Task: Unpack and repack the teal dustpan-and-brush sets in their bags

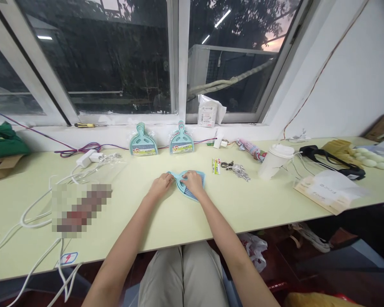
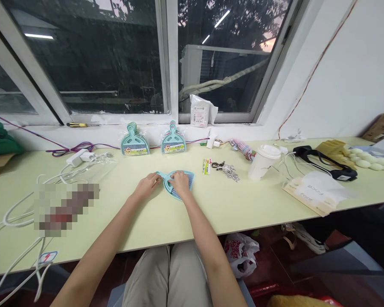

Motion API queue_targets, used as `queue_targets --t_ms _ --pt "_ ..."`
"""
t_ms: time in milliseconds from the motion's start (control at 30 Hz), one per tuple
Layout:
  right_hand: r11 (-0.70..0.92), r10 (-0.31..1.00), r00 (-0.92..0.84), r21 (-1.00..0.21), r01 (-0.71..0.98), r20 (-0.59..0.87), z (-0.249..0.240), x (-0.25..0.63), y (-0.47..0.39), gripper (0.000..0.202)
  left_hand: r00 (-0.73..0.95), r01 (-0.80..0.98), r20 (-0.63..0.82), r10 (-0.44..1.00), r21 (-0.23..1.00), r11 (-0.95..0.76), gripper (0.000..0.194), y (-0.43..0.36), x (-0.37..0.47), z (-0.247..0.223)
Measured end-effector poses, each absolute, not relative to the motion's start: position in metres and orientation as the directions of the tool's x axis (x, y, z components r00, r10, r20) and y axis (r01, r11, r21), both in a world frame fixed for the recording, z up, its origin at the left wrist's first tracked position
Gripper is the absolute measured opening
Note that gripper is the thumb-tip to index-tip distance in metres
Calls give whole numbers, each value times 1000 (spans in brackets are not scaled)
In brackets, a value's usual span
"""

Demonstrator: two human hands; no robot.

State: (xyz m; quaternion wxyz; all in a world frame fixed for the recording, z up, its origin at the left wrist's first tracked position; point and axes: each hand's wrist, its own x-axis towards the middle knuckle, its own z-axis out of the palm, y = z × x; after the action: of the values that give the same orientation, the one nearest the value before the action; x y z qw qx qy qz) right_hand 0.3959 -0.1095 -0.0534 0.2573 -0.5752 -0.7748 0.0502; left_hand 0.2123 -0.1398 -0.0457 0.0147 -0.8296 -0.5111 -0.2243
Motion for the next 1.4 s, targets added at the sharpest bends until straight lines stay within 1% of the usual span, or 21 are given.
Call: queue_targets --t_ms 33,100,167,233,300,400,567,733,800,867,900,933,967,1000,1033,1100,1167,1200,1233,1300,1400 --pt "344 914 -214 -384 857 344 -53 397 -109 13 375 866 434 819 150 -476 21 -139 209 -45" --pt "374 908 -241 -408 833 342 -52 396 -109 13 406 877 495 768 26 -480 26 -137 205 -45" --pt "407 901 -276 -428 807 336 -52 394 -111 12 493 847 481 725 -74 -527 28 -137 206 -46" --pt "429 894 -298 -444 787 336 -52 391 -112 12 577 802 415 703 -128 -583 26 -136 210 -48" --pt "429 895 -300 -453 781 331 -53 389 -112 13 610 787 346 713 -153 -598 27 -136 214 -50" --pt "400 910 -289 -450 798 297 -54 388 -111 14 595 803 289 750 -178 -569 31 -134 217 -52" --pt "392 916 -300 -435 811 268 -49 386 -112 17 572 819 281 771 -140 -557 29 -131 218 -53" --pt "365 931 -296 -500 785 215 -48 390 -108 15 561 811 314 766 -22 -584 25 -130 218 -56" --pt "344 939 -274 -557 755 209 -50 393 -104 15 497 819 403 768 76 -569 29 -132 219 -57" --pt "304 952 -199 -634 711 233 -51 394 -101 15 292 818 557 777 276 -505 35 -133 224 -55" --pt "280 955 -128 -674 683 267 -50 394 -100 16 144 775 607 782 422 -470 41 -134 227 -54" --pt "257 951 -39 -712 653 308 -49 393 -99 19 -7 682 601 799 588 -436 48 -134 231 -52" --pt "242 936 54 -746 621 348 -47 391 -99 23 -124 535 530 839 748 -393 53 -134 236 -51" --pt "237 918 125 -771 591 377 -45 388 -99 27 -173 355 415 893 872 -337 56 -133 240 -51" --pt "248 906 151 -786 566 395 -44 386 -100 31 -156 181 300 941 945 -271 57 -132 244 -51" --pt "316 901 87 -782 537 424 -40 386 -100 32 -71 -42 162 984 985 -165 54 -129 250 -53" --pt "374 884 34 -749 548 466 -38 396 -98 32 -73 -105 126 989 986 -133 50 -125 251 -56" --pt "365 871 62 -727 581 487 -38 405 -96 34 -113 -114 101 988 987 -114 47 -123 248 -58" --pt "319 855 132 -709 629 502 -39 417 -93 37 -162 -124 56 985 989 -77 43 -121 244 -59" --pt "136 820 284 -650 747 498 -44 445 -87 42 -246 -161 -56 968 987 16 37 -117 232 -60" --pt "-115 851 363 -540 834 379 -56 479 -78 52 -321 -208 -128 938 976 62 34 -113 211 -57"
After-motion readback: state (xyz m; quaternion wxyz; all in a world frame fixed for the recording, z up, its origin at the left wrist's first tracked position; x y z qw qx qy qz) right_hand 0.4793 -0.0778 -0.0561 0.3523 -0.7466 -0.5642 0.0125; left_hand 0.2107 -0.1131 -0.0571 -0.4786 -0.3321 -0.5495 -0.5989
